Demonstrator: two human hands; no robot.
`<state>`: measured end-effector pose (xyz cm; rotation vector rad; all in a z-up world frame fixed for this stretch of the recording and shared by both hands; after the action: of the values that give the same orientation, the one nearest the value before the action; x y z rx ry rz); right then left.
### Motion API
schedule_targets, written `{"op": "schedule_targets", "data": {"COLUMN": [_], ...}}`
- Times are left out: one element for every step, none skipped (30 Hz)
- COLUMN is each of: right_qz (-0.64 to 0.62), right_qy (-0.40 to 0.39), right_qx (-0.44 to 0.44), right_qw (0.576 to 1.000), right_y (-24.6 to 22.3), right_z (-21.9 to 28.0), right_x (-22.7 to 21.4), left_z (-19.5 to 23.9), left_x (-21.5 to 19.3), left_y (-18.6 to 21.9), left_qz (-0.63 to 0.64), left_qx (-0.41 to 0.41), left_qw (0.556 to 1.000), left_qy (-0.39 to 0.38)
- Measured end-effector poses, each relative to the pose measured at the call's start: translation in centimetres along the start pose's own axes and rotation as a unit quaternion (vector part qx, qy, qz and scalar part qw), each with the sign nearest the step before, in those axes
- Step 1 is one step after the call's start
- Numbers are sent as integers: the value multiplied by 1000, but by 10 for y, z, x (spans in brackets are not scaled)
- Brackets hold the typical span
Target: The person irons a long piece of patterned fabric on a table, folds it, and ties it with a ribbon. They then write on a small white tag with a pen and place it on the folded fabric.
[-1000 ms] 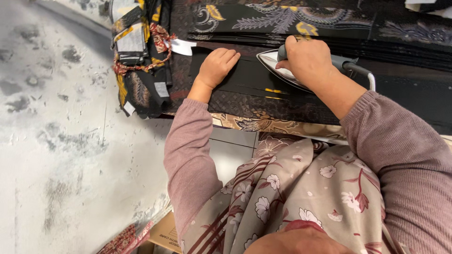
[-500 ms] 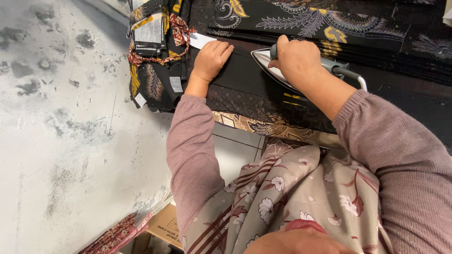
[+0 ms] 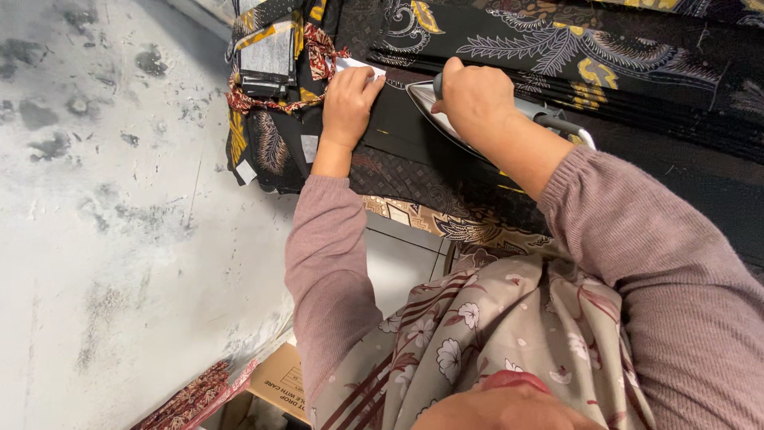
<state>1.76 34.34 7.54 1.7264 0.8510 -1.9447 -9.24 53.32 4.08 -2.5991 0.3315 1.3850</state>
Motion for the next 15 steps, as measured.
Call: {"op": "schedule_targets", "data": {"right_qz": [-1, -2, -7, -11, -16, -19, -23, -26, -29, -31, -33, -34, -36, -38, -37], "right_qy": [-5, -10, -9, -8, -7, -13, -19, -25, -22, -19, -16, -18, -19, -19, -17], "right_qx": [-5, -10, -10, -10, -11, -7, -3, 1, -3, -6, -9, -11, -14, -17, -22], "right_qw": [1000, 1000, 1000, 1000, 1000, 1000, 1000, 999, 999, 999, 999, 999, 999, 999, 999], "right_y": [-6, -11, -16, -20, -24, -28, -31, -34, -36, -38, -40, -42, -43, -45, -46], "right_z": [-5, -9, -13, -16, -20, -24, -28, -31, -34, -37, -38, -40, -41, -41, -42], "right_x": [2, 3, 4, 5, 5, 6, 7, 8, 8, 8, 9, 9, 10, 10, 10], "left_z": [1, 2, 4, 5, 7, 8, 9, 10, 11, 11, 12, 13, 14, 15, 15], "left_x": [-1, -1, -1, 0, 1, 2, 3, 4, 6, 8, 10, 12, 13, 14, 15], "left_y": [-1, -3, -3, -4, -4, -5, -6, -7, -9, -10, -11, -11, -12, -12, -12], "left_qz": [-4, -4, -3, -2, -12, -22, -31, -37, -42, -47, -48, -49, -51, -51, -52], "left_qx": [-14, -25, -37, -49, -54, -58, -62, -71, -80, -89, -95, -101, -107, -110, -112], "left_qw": [1000, 1000, 999, 999, 998, 998, 998, 997, 996, 995, 994, 994, 993, 993, 992], "left_qy": [8, 7, 5, 4, 2, 1, 0, 0, 0, 0, -1, -3, -4, -5, -6]}}
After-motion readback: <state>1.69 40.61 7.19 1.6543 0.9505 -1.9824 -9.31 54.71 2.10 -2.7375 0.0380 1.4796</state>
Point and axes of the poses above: each hand's wrist, its own z-axis away from the middle knuckle, its own x-axis out of the palm, y = z × x, the point moved 5 cm from there along -z, towards the middle knuckle, and after that the axes turned 9 degrees about x, right-handed, at the moved point
